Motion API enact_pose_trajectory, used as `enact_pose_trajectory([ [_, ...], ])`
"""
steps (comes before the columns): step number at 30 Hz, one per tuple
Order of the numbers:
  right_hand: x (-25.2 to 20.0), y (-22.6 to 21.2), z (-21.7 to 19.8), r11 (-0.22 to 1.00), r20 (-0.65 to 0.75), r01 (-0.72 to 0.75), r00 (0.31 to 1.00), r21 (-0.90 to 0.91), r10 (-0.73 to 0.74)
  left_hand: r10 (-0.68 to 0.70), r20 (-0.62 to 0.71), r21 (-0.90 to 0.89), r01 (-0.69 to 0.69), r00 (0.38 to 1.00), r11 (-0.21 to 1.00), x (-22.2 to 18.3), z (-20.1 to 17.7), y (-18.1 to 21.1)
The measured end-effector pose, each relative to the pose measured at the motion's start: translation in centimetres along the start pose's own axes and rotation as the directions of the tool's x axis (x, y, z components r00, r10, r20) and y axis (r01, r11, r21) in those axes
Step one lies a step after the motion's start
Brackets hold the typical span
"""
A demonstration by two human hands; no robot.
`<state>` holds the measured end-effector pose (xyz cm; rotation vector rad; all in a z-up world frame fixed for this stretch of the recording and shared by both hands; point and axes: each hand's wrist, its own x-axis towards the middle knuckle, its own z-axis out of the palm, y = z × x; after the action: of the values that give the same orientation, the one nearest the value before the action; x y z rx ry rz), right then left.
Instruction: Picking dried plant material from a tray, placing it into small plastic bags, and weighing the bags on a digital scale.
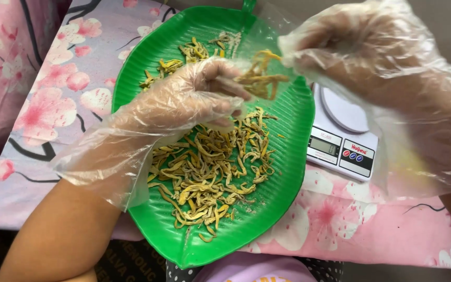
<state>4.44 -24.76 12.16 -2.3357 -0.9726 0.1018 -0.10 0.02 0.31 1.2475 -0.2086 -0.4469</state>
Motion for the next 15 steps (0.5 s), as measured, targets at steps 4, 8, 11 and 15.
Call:
enact_pose_trajectory([
  [4, -3.2, 1.3, -2.3, 0.985, -0.101, -0.126, 0.985, 0.121, 0.139, -0.046, -0.059, 0.139, 0.054, 0.997, 0.989, 0.2, 0.3, 0.4],
  [8, -5.7, -0.6, -2.8, 0.802, -0.265, -0.407, 0.794, 0.438, 0.548, -0.033, -0.101, 0.269, 0.059, 0.994, 0.961, 0.2, 0.3, 0.4],
  [11, -9.7, 8.9, -5.6, 0.952, -0.3, -0.305, 0.911, -0.025, 0.284, -0.084, -0.208, 0.188, 0.124, 0.974, 0.974, 0.2, 1.2, 0.7],
  [15, -12.2, 11.3, -5.3, 0.853, -0.347, -0.458, 0.78, 0.251, 0.521, 0.074, -0.121, 0.189, -0.05, 0.99, 0.981, 0.4, 0.8, 0.1],
])
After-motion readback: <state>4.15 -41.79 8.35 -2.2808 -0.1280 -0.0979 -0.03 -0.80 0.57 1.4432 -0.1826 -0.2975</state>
